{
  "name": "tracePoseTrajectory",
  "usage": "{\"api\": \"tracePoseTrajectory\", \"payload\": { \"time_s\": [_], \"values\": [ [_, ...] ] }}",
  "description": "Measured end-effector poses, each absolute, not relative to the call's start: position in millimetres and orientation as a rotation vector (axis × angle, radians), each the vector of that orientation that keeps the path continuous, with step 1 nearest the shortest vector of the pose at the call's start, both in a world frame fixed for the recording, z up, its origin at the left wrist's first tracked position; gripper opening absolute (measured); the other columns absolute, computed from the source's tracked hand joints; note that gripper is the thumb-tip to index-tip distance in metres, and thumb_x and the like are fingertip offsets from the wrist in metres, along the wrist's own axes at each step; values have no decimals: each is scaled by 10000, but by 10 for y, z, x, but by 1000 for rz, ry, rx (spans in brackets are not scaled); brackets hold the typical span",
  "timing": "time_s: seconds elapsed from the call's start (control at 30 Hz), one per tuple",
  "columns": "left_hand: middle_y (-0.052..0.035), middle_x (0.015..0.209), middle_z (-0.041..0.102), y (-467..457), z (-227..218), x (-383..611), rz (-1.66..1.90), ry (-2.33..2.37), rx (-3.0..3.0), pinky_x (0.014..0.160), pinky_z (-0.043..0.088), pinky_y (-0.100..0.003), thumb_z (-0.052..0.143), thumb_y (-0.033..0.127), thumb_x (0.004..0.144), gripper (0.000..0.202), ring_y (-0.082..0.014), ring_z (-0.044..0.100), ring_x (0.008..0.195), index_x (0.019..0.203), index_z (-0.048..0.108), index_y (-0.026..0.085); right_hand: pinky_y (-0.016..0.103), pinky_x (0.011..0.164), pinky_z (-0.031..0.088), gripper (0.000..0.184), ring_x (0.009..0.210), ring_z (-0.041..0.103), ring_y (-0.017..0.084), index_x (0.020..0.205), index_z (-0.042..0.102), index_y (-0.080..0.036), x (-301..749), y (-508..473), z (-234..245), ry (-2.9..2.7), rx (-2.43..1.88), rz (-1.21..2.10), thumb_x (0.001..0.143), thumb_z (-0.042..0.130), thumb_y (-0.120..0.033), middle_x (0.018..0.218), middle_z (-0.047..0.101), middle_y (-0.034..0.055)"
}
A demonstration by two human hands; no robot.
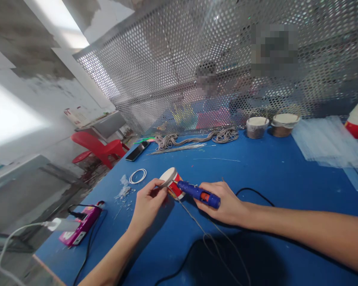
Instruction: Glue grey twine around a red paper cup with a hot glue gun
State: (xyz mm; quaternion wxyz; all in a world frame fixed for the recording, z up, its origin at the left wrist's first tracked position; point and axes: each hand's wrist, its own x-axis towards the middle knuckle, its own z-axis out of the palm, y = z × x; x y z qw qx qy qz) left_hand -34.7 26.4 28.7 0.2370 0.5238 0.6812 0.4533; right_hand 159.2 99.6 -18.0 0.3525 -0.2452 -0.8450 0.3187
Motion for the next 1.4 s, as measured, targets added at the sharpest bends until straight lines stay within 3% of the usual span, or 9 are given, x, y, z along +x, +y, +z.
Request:
{"api": "tracePoseTrajectory", "payload": {
  "time_s": [1.1, 1.4],
  "values": [
    [46, 527, 544, 307, 268, -433, 1333, 1727, 1450, 466, 399, -210, 551, 192, 725, 90, -92, 493, 455, 662, 611, 169, 207, 493, 317, 252, 478, 364, 87, 570, 423, -193, 1581, 1016, -121, -2057, -654, 988, 770, 549, -279, 520, 416, -42],
    [39, 554, 539, 310, 241, -471, 1345, 1676, 1472, 465, 392, -218, 525, 167, 714, 99, -97, 492, 464, 659, 607, 169, 211, 494, 342, 224, 497, 390, 94, 584, 477, -183, 1579, 1039, -117, -2016, -705, 1042, 771, 544, -287, 530, 440, -36]
  ]
}}
